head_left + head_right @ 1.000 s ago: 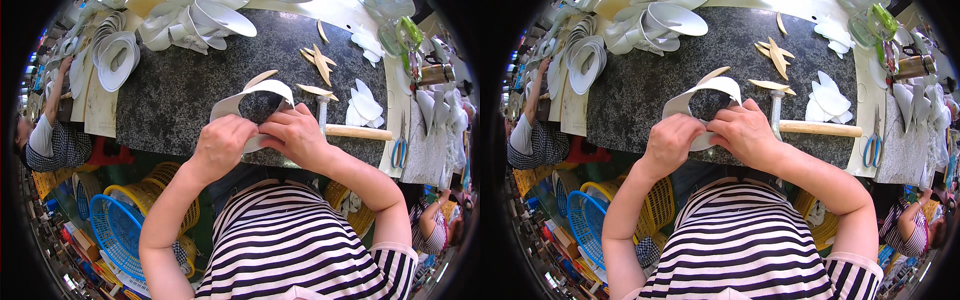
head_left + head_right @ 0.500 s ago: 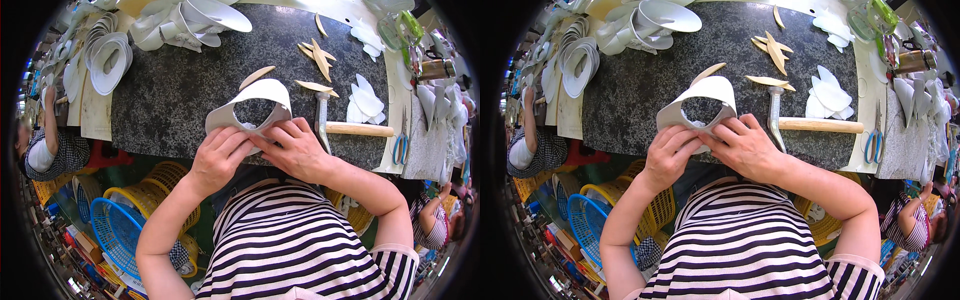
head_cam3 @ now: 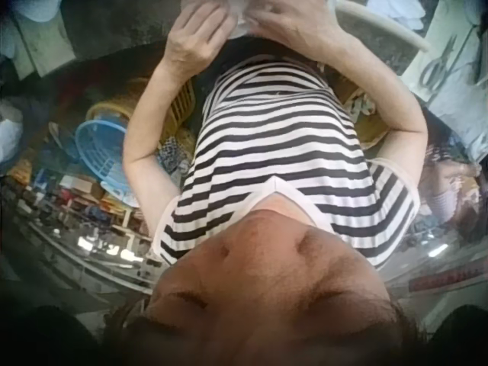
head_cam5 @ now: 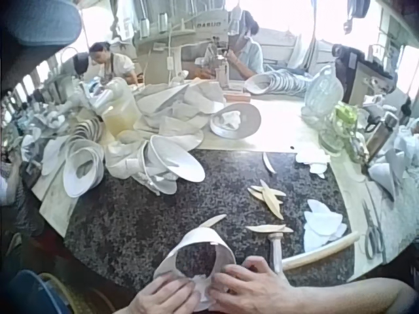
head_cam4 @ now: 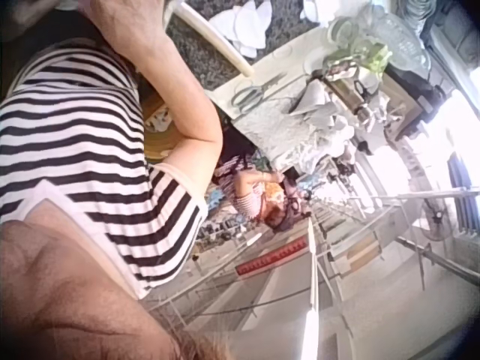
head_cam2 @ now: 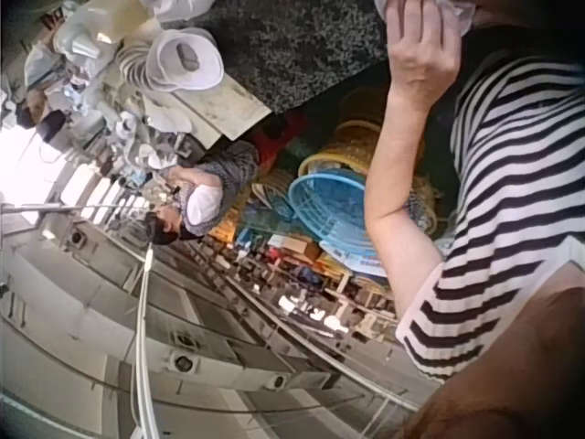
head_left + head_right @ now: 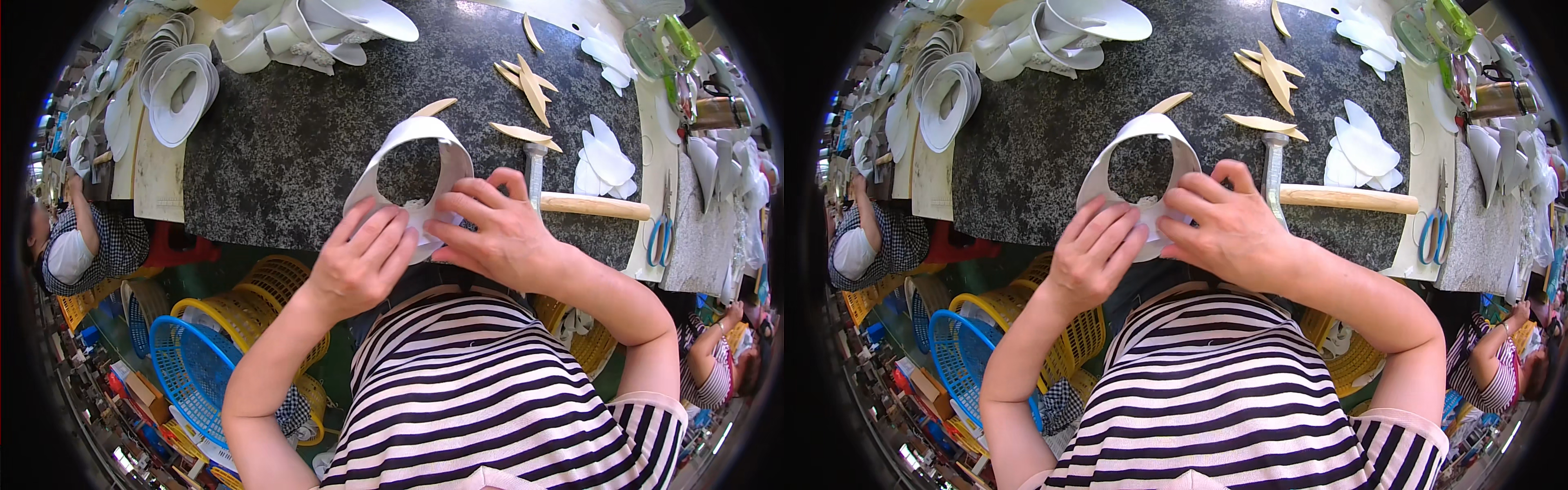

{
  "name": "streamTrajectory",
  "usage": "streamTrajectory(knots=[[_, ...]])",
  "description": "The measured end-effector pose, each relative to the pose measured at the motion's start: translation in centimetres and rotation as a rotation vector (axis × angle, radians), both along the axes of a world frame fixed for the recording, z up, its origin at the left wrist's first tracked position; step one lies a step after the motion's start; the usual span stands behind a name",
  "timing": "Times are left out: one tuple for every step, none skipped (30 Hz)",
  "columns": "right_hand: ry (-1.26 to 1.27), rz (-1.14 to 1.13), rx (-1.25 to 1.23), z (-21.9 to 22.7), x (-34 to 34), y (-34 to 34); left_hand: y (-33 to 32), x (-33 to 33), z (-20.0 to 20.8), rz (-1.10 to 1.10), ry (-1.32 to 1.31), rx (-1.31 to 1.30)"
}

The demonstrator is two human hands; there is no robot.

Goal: The recorder is assembling white shoe components, specifically lining or folding the edges of an upper part at a manufacturing workstation.

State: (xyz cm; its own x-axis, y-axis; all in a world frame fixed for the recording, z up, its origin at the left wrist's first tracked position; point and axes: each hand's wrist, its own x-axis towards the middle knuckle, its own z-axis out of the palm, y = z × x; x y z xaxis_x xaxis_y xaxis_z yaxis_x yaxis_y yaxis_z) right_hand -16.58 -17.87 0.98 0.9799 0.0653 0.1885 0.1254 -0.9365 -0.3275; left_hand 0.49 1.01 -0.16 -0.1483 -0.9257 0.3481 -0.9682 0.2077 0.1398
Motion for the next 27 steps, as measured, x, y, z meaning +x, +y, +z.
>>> streamTrajectory(knots=[[-0.04, -0.02, 0.085, -0.2, 0.3, 0.5, -0.4, -0.6, -0.4, 0.018, 0.052, -0.042], [-0.078, -0.042, 0.168, -0.9, 0.5, 1.3, -0.6, -0.9, -0.8, 0.034, 0.081, -0.055], [-0.115, -0.066, 0.252, -1.5, 0.6, 1.8, -0.8, -1.1, -1.1, 0.049, 0.111, -0.068], [-0.128, -0.087, 0.292, -2.0, 0.7, 1.9, -1.0, -1.2, -1.2, 0.063, 0.142, -0.08], [-0.142, -0.109, 0.331, -2.6, 0.8, 1.9, -1.5, -0.9, -0.9, 0.064, 0.183, -0.129], [-0.155, -0.13, 0.371, -2.8, 0.9, 1.8, -1.8, -0.6, -0.7, 0.076, 0.207, -0.091], [-0.109, -0.153, 0.405, -2.3, 0.9, 1.7, -2.0, -0.4, -0.5, 0.091, 0.229, -0.051], [-0.048, -0.181, 0.462, -1.9, 1.1, 1.3, -2.3, -0.2, -0.3, 0.105, 0.251, -0.012], [0.012, -0.207, 0.519, -1.5, 1.4, 0.7, -2.9, 0.0, -0.1, 0.142, 0.271, -0.011], [0.069, -0.233, 0.573, -1.0, 1.8, 0.2, -3.2, 0.2, -0.1, 0.154, 0.315, -0.018], [0.164, -0.264, 0.627, -0.3, 2.1, 0.0, -3.4, 0.4, -0.2, 0.168, 0.36, -0.025], [0.118, -0.241, 0.588, -0.5, 2.1, 0.2, -3.4, 0.5, -0.2, 0.182, 0.404, -0.033], [0.074, -0.24, 0.547, -1.0, 1.6, 0.3, -3.1, 0.5, 1.3, 0.259, 0.643, 0.196], [0.032, -0.223, 0.507, -1.5, 1.3, 0.5, -2.7, 0.6, 1.6, 0.195, 0.61, 0.166], [-0.031, -0.228, 0.493, -1.9, 1.1, 0.8, -2.4, 0.8, 1.8, 0.131, 0.578, 0.136], [-0.095, -0.228, 0.482, -2.4, 1.0, 1.3, -1.9, 1.0, 1.9, 0.074, 0.543, 0.107], [-0.159, -0.228, 0.471, -2.8, 0.9, 1.5, -1.2, 1.3, 1.5, 0.044, 0.479, 0.233], [-0.185, -0.208, 0.434, -3.2, 0.9, 1.5, -1.0, 1.4, 1.0, 0.033, 0.48, 0.202], [-0.211, -0.185, 0.399, -3.5, 0.9, 1.6, -0.7, 1.4, 0.5, 0.027, 0.48, 0.171], [-0.237, -0.163, 0.364, -3.6, 0.9, 1.6, -0.5, 1.4, 0.2, 0.019, 0.48, 0.141], [-0.229, -0.188, 0.419, -3.7, 1.4, 1.0, -0.7, 1.4, 0.1, 0.048, 0.539, 0.129], [-0.254, -0.246, 0.436, -3.7, 1.9, 0.6, -1.2, 1.4, 0.0, 0.077, 0.598, 0.116], [-0.218, -0.29, 0.499, -3.7, 2.3, 0.4, -1.5, 1.4, -0.1, 0.106, 0.657, 0.103], [-0.181, -0.333, 0.563, -3.7, 2.5, 0.4, -1.6, 1.6, -0.3, 0.109, 0.665, 0.105], [-0.194, -0.293, 0.515, -3.6, 2.4, 0.3, -1.8, 1.8, -0.6, 0.111, 0.675, 0.107], [-0.205, -0.252, 0.467, -3.5, 2.2, 0.1, -2.0, 1.9, -0.6, 0.112, 0.685, 0.108], [-0.217, -0.211, 0.419, -3.3, 2.1, 0.1, -2.1, 1.8, -0.3, 0.121, 0.707, 0.095]])
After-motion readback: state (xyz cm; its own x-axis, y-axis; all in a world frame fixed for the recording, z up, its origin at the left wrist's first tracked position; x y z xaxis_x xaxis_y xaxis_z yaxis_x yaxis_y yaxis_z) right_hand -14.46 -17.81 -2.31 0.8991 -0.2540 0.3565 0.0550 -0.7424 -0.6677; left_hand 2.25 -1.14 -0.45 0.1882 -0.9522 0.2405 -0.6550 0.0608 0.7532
